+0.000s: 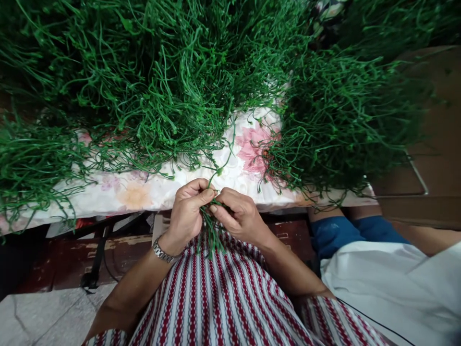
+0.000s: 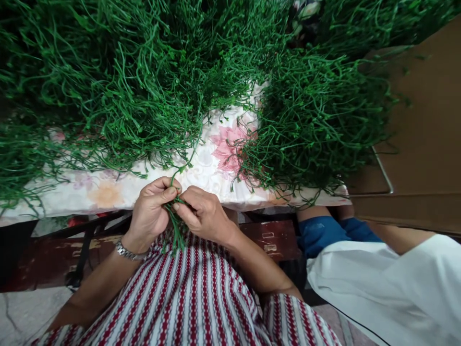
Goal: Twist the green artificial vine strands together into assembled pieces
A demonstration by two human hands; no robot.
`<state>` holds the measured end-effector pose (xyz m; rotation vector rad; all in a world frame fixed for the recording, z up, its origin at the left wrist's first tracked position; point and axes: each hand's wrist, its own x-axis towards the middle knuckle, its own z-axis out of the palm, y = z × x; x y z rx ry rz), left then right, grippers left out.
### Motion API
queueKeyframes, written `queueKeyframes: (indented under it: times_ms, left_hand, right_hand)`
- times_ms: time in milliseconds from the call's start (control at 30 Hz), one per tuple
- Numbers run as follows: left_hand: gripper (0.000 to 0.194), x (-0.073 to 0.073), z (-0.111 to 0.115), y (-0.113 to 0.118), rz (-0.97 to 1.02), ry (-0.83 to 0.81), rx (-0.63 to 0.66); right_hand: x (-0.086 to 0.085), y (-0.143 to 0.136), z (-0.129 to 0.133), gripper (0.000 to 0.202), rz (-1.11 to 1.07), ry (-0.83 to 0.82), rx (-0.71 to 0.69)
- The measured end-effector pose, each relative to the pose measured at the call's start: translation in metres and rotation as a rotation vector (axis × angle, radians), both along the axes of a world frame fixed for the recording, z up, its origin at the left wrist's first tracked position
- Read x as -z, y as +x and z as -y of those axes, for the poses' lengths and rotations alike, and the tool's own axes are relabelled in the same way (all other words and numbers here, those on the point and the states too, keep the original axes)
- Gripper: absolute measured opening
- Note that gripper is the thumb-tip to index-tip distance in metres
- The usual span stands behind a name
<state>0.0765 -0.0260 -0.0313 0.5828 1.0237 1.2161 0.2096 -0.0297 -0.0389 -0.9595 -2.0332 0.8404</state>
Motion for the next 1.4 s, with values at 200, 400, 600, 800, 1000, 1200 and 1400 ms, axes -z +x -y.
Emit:
queueKeyframes:
  times_ms: [200,400,600,800,1000,1200,1400]
  left_hand:
    - [0.021,-0.001,0.0,0.008,0.005,-0.052,0.016]
    - [0.025,0.001,0.0,0.018,0.002,-0.073,0.01]
    - [0.023,0.004,0.0,0.023,-0.026,-0.011,0.019]
    - [0.017,0.007,-0.002,0.006,-0.082,0.208,0.184]
    - [0.014,0.01,-0.002,-0.001,-0.182,0.351,0.17]
    - [0.011,0.012,-0.001,-0.002,-0.121,0.375,0.201]
    - [0.008,0.008,0.008,0.002,0.162,0.213,0.153]
  right_hand:
    - [0.003,-0.003,0.006,0.026,-0.075,0.07,0.059]
    - [0.008,-0.004,0.012,0.026,-0.022,0.155,0.171]
    - [0.007,0.0,0.014,0.025,-0.002,0.169,0.22]
    - [-0.001,0.015,-0.001,0.019,-0.161,-0.113,0.014]
    - [0.002,0.016,-0.007,0.021,-0.292,-0.384,-0.054]
    - [0.01,0.012,-0.004,0.026,-0.415,-0.493,-0.039]
    - [0.012,0.01,-0.004,0.025,-0.623,-0.702,-0.209]
